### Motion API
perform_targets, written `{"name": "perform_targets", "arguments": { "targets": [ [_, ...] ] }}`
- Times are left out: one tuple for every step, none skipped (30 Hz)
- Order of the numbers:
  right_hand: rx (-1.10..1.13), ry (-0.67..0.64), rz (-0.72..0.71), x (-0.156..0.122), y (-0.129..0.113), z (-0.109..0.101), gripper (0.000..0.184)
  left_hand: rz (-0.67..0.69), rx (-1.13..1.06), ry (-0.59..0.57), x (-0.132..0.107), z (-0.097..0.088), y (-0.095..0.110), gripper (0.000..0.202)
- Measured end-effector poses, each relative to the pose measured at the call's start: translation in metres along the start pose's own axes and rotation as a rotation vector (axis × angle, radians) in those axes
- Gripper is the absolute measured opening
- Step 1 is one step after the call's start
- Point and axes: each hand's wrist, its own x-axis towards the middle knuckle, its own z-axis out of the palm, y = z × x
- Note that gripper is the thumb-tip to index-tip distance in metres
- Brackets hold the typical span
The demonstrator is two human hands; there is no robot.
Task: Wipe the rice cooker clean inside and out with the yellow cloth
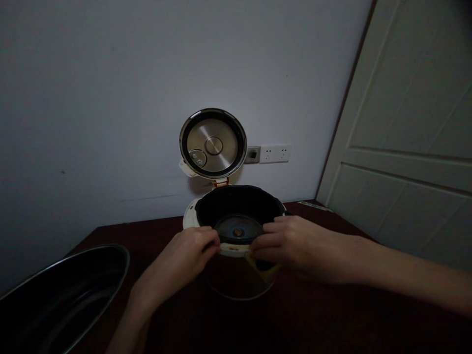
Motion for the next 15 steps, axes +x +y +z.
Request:
{"name": "perform_targets", "arguments": {
  "targets": [
    [0.016, -0.008, 0.021, -0.005, 0.002, -0.001, 0.027, -0.001, 0.000, 0.001, 0.000, 0.000, 0.000, 0.016],
    [0.033, -0.018, 0.043, -0.010, 0.005, -0.002, 0.029, -0.001, -0.002, 0.000, 0.001, 0.000, 0.000, 0.016],
    [0.048, -0.030, 0.062, -0.014, 0.007, -0.004, 0.030, 0.002, -0.005, -0.001, 0.001, 0.000, 0.001, 0.017],
    [0.056, -0.044, 0.078, -0.016, 0.008, -0.005, 0.030, 0.003, -0.009, -0.001, 0.001, 0.000, 0.001, 0.017],
    [0.057, -0.050, 0.085, -0.017, 0.008, -0.005, 0.030, 0.000, -0.012, -0.002, 0.001, -0.001, 0.002, 0.017],
    [0.049, -0.046, 0.089, -0.015, 0.007, -0.004, 0.029, -0.004, -0.015, -0.005, 0.001, -0.001, 0.002, 0.017],
    [0.033, -0.034, 0.087, -0.012, 0.006, -0.001, 0.027, -0.009, -0.016, -0.008, 0.001, -0.001, 0.002, 0.017],
    [0.013, -0.016, 0.085, -0.008, 0.004, 0.003, 0.026, -0.014, -0.018, -0.011, 0.001, -0.001, 0.003, 0.016],
    [-0.005, 0.007, 0.083, -0.004, 0.002, 0.007, 0.026, -0.019, -0.019, -0.013, 0.002, -0.001, 0.003, 0.016],
    [-0.020, 0.031, 0.083, -0.002, 0.001, 0.011, 0.026, -0.022, -0.021, -0.017, 0.002, -0.002, 0.003, 0.016],
    [-0.025, 0.052, 0.086, -0.002, 0.000, 0.014, 0.028, -0.022, -0.024, -0.020, 0.002, -0.002, 0.003, 0.016],
    [-0.020, 0.066, 0.091, -0.004, -0.001, 0.017, 0.029, -0.022, -0.027, -0.021, 0.002, -0.002, 0.003, 0.016],
    [-0.004, 0.073, 0.098, -0.008, -0.001, 0.018, 0.030, -0.023, -0.029, -0.022, 0.002, -0.002, 0.003, 0.016],
    [0.017, 0.077, 0.113, -0.014, -0.002, 0.018, 0.030, -0.025, -0.031, -0.024, 0.002, -0.002, 0.004, 0.017],
    [0.037, 0.079, 0.138, -0.021, -0.001, 0.016, 0.029, -0.027, -0.030, -0.025, 0.002, -0.002, 0.004, 0.017]
  ]
}}
